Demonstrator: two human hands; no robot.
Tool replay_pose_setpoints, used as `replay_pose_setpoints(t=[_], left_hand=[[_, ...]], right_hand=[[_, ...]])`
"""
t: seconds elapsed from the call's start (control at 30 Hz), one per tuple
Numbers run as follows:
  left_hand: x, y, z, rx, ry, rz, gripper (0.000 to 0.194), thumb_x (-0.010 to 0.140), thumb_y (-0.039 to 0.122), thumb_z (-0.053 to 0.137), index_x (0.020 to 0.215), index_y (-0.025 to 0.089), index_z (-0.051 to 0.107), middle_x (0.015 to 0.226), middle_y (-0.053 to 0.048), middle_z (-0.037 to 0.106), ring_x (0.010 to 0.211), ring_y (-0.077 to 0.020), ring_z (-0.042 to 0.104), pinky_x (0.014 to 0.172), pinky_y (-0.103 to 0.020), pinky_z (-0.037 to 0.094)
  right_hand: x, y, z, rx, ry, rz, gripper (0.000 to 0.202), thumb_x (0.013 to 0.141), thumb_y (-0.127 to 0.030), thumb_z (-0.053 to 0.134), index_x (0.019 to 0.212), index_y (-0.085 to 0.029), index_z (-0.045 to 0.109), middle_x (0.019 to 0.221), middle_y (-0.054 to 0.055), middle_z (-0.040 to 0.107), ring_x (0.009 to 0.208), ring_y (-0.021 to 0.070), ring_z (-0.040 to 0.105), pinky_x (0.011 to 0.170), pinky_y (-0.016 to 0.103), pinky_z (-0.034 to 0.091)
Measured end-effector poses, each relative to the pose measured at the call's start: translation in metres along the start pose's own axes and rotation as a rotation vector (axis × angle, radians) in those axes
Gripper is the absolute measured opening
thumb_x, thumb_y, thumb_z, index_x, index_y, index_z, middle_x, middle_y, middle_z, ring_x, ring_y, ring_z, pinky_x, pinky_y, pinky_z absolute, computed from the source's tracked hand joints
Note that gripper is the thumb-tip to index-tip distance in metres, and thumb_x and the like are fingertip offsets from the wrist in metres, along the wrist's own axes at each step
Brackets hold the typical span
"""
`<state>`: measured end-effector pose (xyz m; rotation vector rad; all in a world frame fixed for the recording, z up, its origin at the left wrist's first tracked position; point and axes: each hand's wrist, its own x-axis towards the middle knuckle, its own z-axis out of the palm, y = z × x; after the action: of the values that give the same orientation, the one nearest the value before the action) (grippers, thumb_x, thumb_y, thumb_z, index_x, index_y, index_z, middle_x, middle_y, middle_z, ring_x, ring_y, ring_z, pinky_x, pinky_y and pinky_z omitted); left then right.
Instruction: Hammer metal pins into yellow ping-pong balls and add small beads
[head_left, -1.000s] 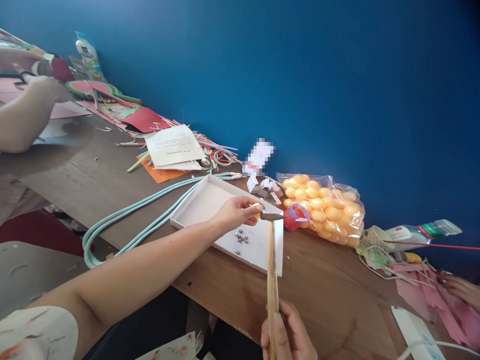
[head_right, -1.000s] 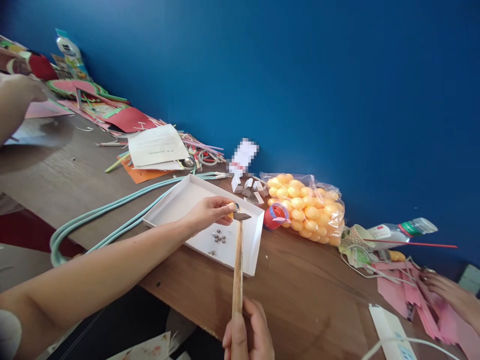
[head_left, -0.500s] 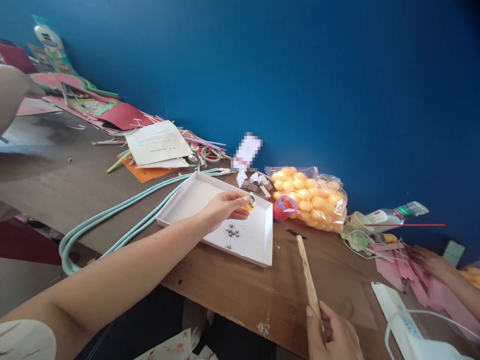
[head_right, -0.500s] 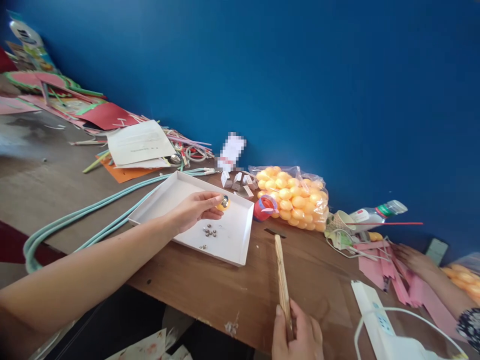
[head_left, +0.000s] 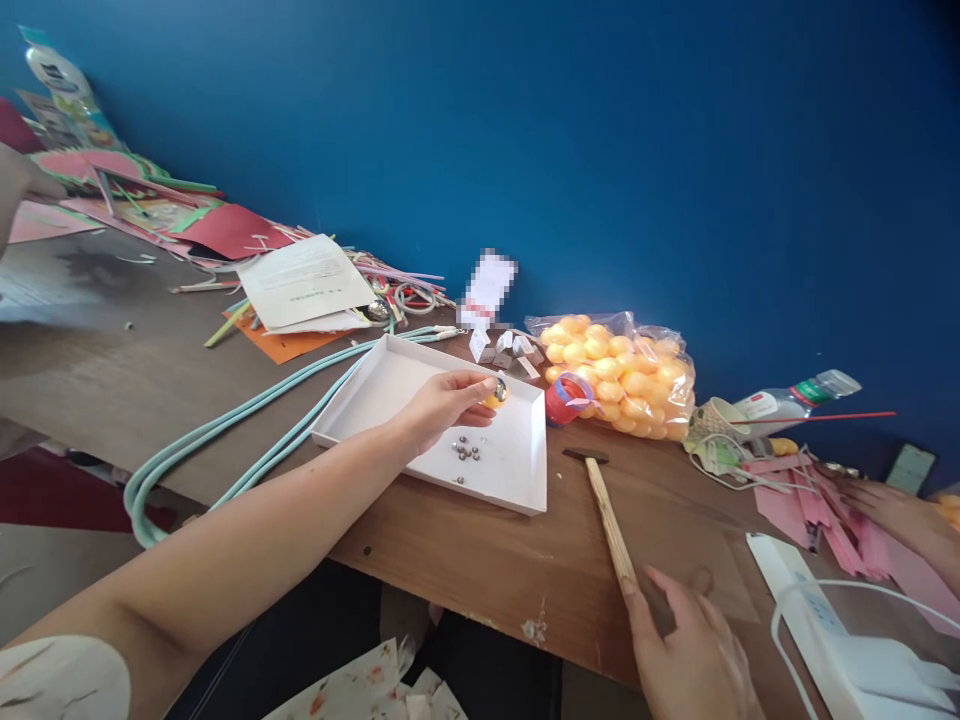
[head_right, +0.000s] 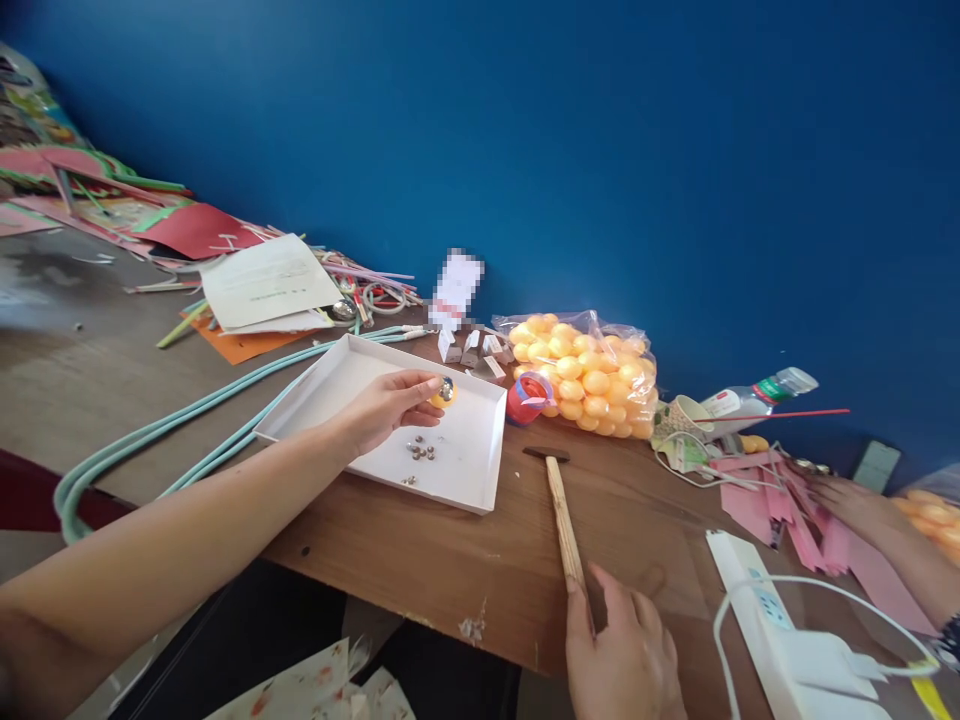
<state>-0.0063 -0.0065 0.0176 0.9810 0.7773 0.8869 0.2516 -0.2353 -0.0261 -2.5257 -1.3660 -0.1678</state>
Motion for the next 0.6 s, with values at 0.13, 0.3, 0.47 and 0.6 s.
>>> replay_pose_setpoints(t=[0.13, 0.3, 0.47, 0.6], left_hand=[[-0.001, 0.001, 0.001, 0.006, 0.021, 0.006, 0.032, 0.075, 0.039, 0.070, 0.093, 0.012, 0.067, 0.086, -0.007, 0.067, 0.068, -0.0109, 0.063, 0.069, -0.026, 0.055], [0.003, -0.002, -0.004, -0.001, 0.059, 0.085, 0.036, 0.074, 0.042, 0.070, 0.095, 0.013, 0.066, 0.090, -0.007, 0.066, 0.070, -0.0113, 0.063, 0.071, -0.028, 0.055], [0.007, -0.004, -0.008, -0.027, 0.091, 0.116, 0.040, 0.072, 0.045, 0.072, 0.096, 0.014, 0.065, 0.090, -0.006, 0.066, 0.069, -0.0115, 0.063, 0.070, -0.028, 0.056], [0.008, -0.004, -0.007, -0.027, 0.096, 0.105, 0.042, 0.070, 0.046, 0.072, 0.095, 0.014, 0.065, 0.089, -0.005, 0.067, 0.069, -0.0118, 0.063, 0.068, -0.027, 0.056]], right_hand=[[0.010, -0.040, -0.014, 0.149, 0.103, -0.106, 0.038, 0.083, -0.049, 0.048, 0.101, -0.023, 0.068, 0.104, 0.010, 0.067, 0.097, 0.0292, 0.059, 0.083, 0.041, 0.044], [0.034, -0.132, -0.021, 0.350, -0.060, -0.429, 0.025, 0.089, -0.034, 0.048, 0.094, -0.025, 0.070, 0.096, 0.003, 0.069, 0.092, 0.0191, 0.060, 0.082, 0.029, 0.043], [0.067, -0.188, -0.006, 0.126, -0.258, -0.471, 0.025, 0.089, -0.027, 0.046, 0.096, -0.026, 0.070, 0.098, 0.003, 0.068, 0.090, 0.0193, 0.062, 0.073, 0.028, 0.041], [0.080, -0.204, 0.013, 0.023, -0.315, -0.467, 0.024, 0.088, -0.029, 0.046, 0.095, -0.025, 0.068, 0.100, 0.006, 0.067, 0.085, 0.0217, 0.064, 0.065, 0.029, 0.039]])
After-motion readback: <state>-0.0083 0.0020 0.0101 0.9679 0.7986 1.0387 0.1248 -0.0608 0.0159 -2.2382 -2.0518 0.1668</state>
